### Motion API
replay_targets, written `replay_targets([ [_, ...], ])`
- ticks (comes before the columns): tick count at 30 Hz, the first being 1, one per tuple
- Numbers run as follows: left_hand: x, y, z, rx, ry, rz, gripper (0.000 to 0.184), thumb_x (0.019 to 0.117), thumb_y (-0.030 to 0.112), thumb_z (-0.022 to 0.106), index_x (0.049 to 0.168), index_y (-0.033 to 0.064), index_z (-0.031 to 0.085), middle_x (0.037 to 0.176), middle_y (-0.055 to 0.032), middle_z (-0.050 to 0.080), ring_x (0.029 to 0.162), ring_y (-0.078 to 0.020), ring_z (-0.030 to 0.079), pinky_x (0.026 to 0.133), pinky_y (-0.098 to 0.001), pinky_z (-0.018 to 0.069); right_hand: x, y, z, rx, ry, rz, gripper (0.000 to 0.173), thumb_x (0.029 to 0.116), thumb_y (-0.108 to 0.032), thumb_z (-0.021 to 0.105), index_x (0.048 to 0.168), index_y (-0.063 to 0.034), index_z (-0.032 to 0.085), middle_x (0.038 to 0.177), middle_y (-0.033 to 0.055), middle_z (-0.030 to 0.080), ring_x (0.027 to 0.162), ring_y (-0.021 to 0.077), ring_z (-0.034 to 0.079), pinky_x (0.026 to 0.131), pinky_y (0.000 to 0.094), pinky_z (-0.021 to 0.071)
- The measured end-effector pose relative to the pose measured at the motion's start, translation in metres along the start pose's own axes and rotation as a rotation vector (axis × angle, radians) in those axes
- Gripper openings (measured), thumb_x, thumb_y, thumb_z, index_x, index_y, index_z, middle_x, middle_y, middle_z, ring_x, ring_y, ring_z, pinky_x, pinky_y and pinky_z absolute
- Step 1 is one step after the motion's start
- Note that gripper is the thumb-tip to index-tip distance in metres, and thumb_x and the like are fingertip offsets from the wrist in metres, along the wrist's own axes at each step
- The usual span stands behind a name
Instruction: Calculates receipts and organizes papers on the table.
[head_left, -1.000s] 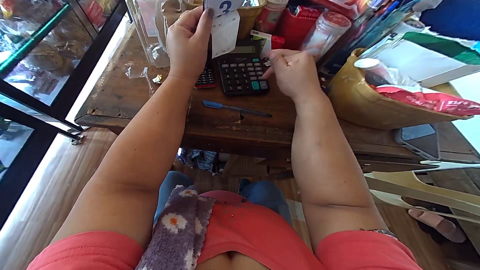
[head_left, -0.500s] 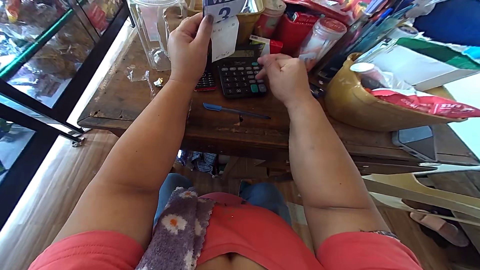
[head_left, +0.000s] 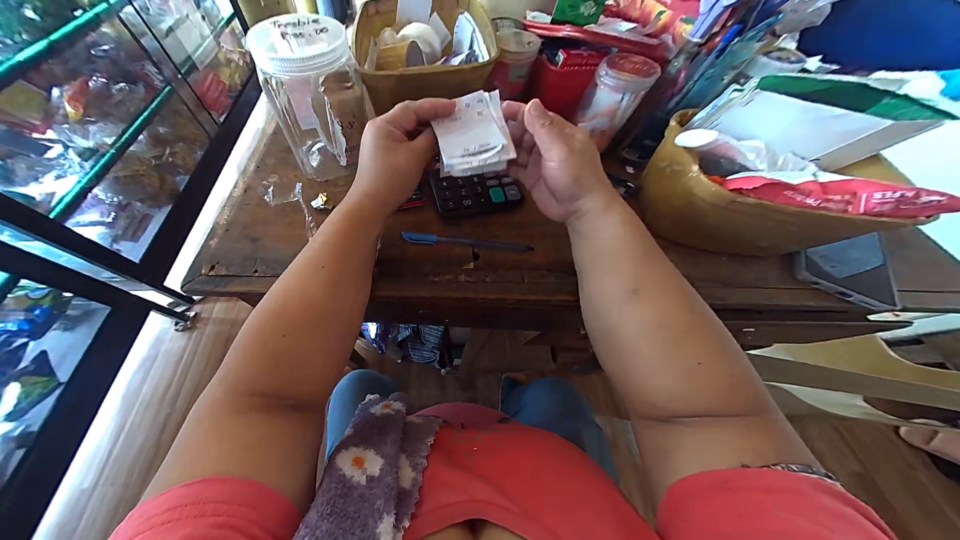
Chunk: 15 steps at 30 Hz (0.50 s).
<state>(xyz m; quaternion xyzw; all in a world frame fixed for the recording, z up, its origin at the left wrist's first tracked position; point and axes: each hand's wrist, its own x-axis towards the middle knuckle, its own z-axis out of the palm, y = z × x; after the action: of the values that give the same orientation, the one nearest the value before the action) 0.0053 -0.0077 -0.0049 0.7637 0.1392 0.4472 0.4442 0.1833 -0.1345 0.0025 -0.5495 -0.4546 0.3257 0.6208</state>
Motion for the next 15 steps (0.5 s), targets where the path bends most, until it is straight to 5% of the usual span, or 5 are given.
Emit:
replay_targets([
  [3,-0.002,0.000,0.001,0.096,-0.034,0.065,0.023,0.0979,0.000,0.061,0.118,0.0021,0.072,0.119,-0.0074,0.070,0.098,-0.0054,0.069,0.085,-0.0225,0.0580,-0.001,0.002,0.002,0.036,-0.085,0.003,0.049,0.1125,-0.039,0.031,0.143,-0.0049,0.051,0.121,0.0051,0.069,0.109,0.0145,0.068,0.096,0.0347,0.0558],
  [5,-0.004,0.001,0.002,0.149,-0.049,0.101,0.022,0.0977,0.000,0.060,0.116,0.0020,0.073,0.118,-0.0086,0.070,0.102,-0.0059,0.068,0.089,-0.0224,0.0568,-0.004,0.002,0.005,-0.012,-0.082,-0.031,0.041,0.1103,-0.032,0.044,0.137,-0.0026,0.055,0.117,0.0038,0.068,0.105,0.0102,0.067,0.094,0.0313,0.0556],
  [9,-0.007,0.003,0.006,0.193,-0.077,0.159,0.024,0.0964,-0.002,0.058,0.113,0.0026,0.075,0.119,-0.0109,0.070,0.110,-0.0087,0.066,0.097,-0.0243,0.0533,-0.004,0.003,0.011,-0.022,0.014,-0.093,0.013,0.0973,-0.010,0.067,0.108,-0.0028,0.065,0.092,0.0005,0.071,0.082,0.0069,0.070,0.078,0.0263,0.0603],
  [15,-0.007,0.007,0.012,-0.153,-0.149,-0.100,0.042,0.1065,0.009,0.043,0.148,0.0018,0.046,0.115,-0.0071,0.070,0.092,-0.0128,0.071,0.079,-0.0322,0.0619,-0.001,0.005,0.008,-0.017,0.128,-0.123,0.007,0.0954,-0.008,0.070,0.101,-0.0041,0.067,0.086,0.0005,0.072,0.077,0.0061,0.070,0.075,0.0250,0.0599],
])
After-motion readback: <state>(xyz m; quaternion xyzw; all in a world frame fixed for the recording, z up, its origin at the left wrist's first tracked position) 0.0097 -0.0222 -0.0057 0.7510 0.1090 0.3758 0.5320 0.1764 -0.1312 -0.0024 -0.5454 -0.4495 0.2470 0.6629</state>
